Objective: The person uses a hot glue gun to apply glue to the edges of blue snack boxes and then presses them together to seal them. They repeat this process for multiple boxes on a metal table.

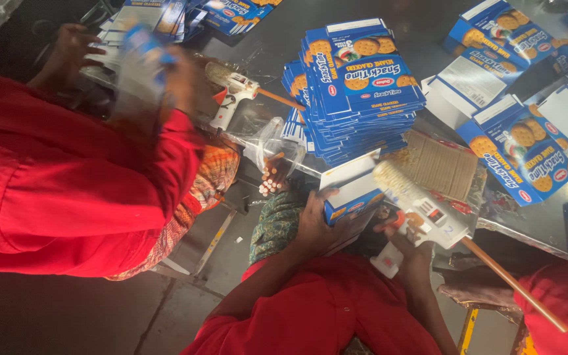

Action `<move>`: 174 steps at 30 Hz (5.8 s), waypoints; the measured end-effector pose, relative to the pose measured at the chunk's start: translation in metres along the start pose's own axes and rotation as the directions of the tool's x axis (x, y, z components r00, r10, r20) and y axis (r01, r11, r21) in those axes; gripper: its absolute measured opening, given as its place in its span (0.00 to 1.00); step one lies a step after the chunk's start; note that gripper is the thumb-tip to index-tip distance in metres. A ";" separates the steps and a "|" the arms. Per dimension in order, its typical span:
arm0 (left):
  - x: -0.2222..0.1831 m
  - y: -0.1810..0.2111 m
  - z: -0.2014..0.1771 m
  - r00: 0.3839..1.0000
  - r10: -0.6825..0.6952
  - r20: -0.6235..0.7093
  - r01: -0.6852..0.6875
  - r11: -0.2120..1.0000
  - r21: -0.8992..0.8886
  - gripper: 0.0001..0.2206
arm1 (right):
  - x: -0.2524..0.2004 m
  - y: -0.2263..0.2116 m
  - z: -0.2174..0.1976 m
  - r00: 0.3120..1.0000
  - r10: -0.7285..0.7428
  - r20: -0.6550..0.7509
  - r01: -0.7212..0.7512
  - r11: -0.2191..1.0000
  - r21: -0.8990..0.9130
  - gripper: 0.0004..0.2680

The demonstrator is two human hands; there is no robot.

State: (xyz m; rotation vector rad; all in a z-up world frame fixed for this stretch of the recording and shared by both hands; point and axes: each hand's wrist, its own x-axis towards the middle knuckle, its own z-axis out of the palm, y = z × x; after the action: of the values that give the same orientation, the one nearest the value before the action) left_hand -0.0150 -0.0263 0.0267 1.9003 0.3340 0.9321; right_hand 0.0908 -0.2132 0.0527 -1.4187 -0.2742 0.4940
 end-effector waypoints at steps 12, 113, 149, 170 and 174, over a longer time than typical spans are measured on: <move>-0.001 -0.003 0.000 0.999 -0.019 0.029 0.018 1.000 0.014 0.28 | 0.017 0.003 -0.022 0.969 0.183 -0.165 -0.246 0.677 -0.693 0.13; 0.053 0.035 -0.058 0.726 0.278 -0.629 -0.477 0.862 -0.169 0.18 | 0.034 0.015 -0.024 0.820 -0.571 -0.028 0.411 0.623 -0.666 0.24; 0.033 -0.040 -0.017 0.958 0.046 -0.282 -0.177 0.870 -0.461 0.32 | 0.047 0.054 -0.010 0.914 -0.058 0.402 0.129 0.980 -0.153 0.28; 0.030 0.005 -0.001 0.946 0.196 0.258 -0.164 0.977 -0.139 0.19 | 0.072 0.068 -0.021 0.939 -0.341 0.035 0.325 0.919 0.221 0.12; 0.026 -0.017 0.006 0.954 0.028 0.299 -0.011 0.998 -0.059 0.23 | 0.078 0.079 -0.028 0.985 -0.161 -0.063 0.172 0.909 0.380 0.08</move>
State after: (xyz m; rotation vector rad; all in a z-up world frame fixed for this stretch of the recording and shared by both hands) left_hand 0.0097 -0.0063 0.0225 1.9606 0.1056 0.6442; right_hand 0.1589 -0.1943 -0.0373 -1.0081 -0.2556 0.3614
